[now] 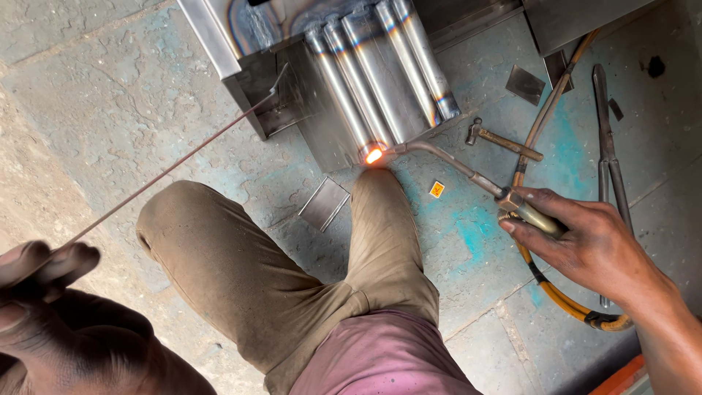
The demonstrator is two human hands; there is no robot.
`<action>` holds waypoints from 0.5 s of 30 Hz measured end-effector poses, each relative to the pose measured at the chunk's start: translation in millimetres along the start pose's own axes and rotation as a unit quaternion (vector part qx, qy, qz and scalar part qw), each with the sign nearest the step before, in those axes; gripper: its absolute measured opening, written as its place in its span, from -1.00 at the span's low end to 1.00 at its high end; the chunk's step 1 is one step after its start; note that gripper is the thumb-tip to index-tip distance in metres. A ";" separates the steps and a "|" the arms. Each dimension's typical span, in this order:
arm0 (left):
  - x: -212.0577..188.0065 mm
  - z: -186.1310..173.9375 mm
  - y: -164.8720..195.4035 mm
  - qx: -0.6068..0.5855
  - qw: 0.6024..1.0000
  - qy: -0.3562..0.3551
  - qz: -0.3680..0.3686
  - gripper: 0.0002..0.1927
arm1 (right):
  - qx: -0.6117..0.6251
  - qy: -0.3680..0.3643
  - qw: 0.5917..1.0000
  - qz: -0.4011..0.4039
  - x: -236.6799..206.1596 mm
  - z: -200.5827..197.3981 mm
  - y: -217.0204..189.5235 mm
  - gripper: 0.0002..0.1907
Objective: The person uses a welding torch and a hammer to fuse metal tubes to a larger metal frame, periodically adding a filler rod and striking the joints with the hammer.
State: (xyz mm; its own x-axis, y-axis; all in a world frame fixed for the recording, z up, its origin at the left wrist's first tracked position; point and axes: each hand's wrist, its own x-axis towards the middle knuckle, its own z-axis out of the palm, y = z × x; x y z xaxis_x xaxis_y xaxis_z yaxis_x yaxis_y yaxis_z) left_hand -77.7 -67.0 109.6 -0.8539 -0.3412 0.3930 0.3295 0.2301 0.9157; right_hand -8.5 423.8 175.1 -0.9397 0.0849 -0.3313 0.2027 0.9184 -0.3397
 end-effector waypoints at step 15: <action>16.8 13.9 93.1 -0.091 0.995 -0.038 0.021 -0.73 | 0.203 0.311 0.923 0.097 -101.4 141.8 -29.0 -0.58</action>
State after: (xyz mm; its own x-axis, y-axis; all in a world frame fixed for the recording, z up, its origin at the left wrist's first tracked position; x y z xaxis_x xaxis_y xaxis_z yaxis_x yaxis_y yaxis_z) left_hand -67.0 -38.6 200.3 -0.8633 -0.2631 0.4306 0.4278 0.0713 0.9011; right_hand 119.9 333.8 93.7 -0.8256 0.5541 0.1065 0.3517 0.6529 -0.6709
